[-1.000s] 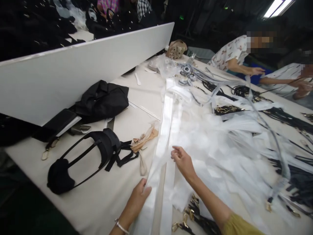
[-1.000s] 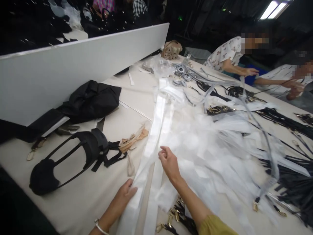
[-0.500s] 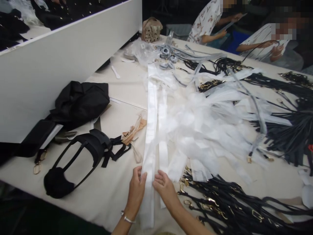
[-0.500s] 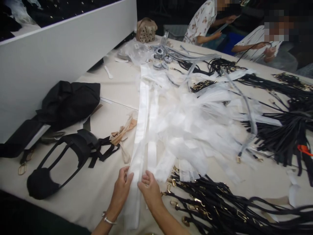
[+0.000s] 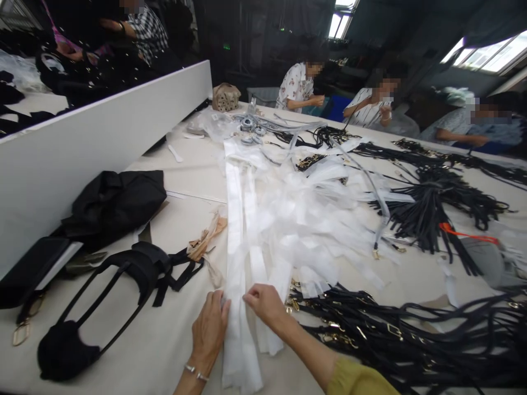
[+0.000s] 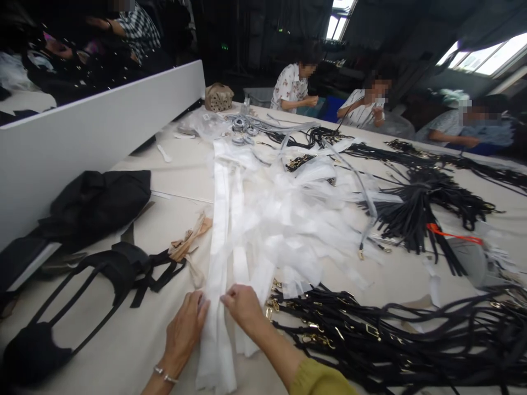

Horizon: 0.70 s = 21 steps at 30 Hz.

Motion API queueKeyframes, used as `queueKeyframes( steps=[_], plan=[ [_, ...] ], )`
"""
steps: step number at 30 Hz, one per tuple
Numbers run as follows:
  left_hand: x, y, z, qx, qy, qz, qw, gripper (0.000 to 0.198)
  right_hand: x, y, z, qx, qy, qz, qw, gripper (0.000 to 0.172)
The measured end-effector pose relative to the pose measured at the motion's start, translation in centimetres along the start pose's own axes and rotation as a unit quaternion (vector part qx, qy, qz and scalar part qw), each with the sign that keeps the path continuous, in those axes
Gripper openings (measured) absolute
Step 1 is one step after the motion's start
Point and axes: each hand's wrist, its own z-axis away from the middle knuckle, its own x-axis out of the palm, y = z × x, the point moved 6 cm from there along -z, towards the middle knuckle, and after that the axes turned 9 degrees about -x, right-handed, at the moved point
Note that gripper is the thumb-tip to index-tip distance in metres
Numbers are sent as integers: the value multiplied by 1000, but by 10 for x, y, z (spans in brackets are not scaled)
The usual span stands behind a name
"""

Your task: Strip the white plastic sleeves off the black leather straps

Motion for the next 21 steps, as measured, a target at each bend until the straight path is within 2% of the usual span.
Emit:
queueKeyframes(
  steps=[2, 4, 6, 7, 9, 11, 12, 14, 17, 19, 20, 21],
  plan=[
    [-2, -3, -3, 20, 27, -5, 999, 28, -34, -3, -4, -45, 74, 39, 995, 15],
    [-6, -2, -5, 46, 64, 11, 997, 28, -60, -3, -13, -88, 146, 80, 982, 29],
    [-14, 7, -4, 85, 110, 53, 989, 27, -74, 1, -29, -105, 185, 102, 972, 50],
    [-20, 14, -1, 108, 129, 82, 982, 26, -77, 6, -39, -100, 188, 100, 972, 53],
    [-30, 36, 5, 151, 138, 146, 968, 24, -84, 18, -57, -72, 183, 80, 977, 37],
    [-36, 65, 9, 170, 96, 209, 958, 23, -98, 30, -71, -52, 183, 54, 980, 12],
    [-37, 81, 10, 168, 58, 241, 954, 22, -108, 35, -74, -43, 187, 38, 981, 9],
    [-33, 116, 10, 146, -41, 301, 941, 23, -129, 46, -74, -18, 192, -5, 981, 16],
    [-22, 167, 12, 133, -174, 380, 899, 24, -149, 53, -64, 18, 163, -79, 983, 33],
    [-14, 194, 16, 161, -230, 401, 872, 22, -146, 48, -56, 41, 92, -167, 981, 48],
    [-8, 203, 20, 178, -267, 411, 854, 20, -141, 42, -52, 57, 42, -243, 968, 54],
    [-1, 209, 25, 189, -309, 421, 832, 18, -136, 34, -48, 74, -6, -332, 940, 58]
  ],
)
